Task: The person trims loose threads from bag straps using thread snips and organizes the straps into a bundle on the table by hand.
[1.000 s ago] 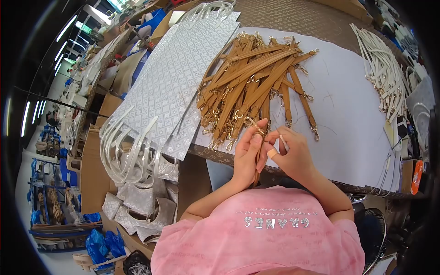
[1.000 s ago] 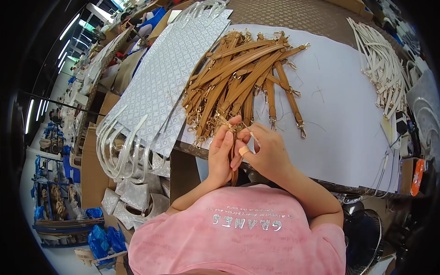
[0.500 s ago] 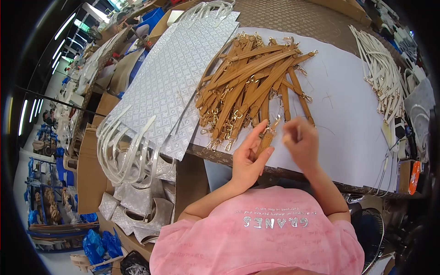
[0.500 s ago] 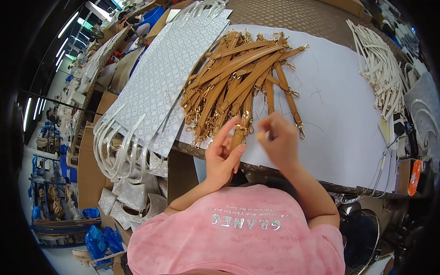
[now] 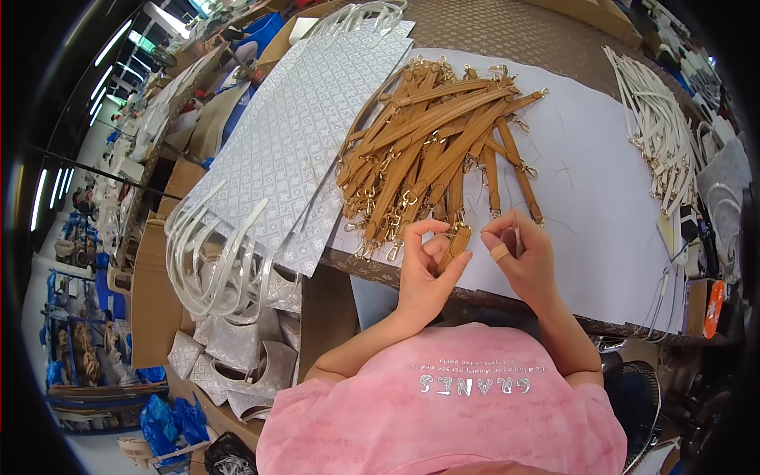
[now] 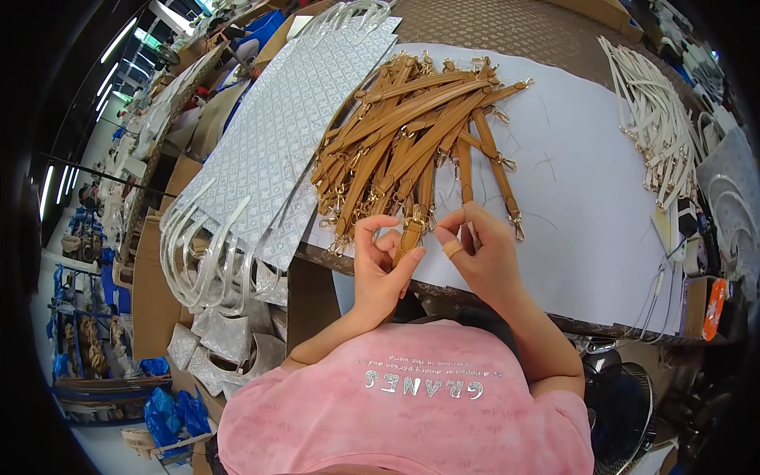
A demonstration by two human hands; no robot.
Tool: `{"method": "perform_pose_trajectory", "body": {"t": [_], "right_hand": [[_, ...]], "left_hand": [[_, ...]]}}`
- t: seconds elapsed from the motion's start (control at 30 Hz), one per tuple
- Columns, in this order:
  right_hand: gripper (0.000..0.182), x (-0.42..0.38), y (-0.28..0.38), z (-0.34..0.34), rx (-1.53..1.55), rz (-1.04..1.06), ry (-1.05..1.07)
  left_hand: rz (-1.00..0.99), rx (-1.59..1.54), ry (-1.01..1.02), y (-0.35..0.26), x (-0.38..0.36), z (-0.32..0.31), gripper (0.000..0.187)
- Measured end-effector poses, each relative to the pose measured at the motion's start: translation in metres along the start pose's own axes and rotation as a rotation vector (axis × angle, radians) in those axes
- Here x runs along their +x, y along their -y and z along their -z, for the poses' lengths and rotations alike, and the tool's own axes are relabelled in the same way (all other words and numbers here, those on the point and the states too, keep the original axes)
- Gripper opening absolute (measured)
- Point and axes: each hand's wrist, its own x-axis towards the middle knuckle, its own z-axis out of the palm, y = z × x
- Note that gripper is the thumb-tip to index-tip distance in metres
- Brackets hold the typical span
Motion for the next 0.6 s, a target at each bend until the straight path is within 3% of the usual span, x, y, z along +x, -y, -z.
{"method": "perform_pose_trajectory", "body": {"t": [0.37, 0.6], "right_hand": [[0.016, 0.003, 0.01, -0.007, 0.018, 0.121, 0.002], [0.012, 0.005, 0.01, -0.009, -0.036, 0.189, 0.008]], "left_hand": [[0.034, 0.029, 0.008, -0.003, 0.0, -0.001, 0.044], [0.036, 0.034, 0.006, -0.003, 0.001, -0.003, 0.043]]}}
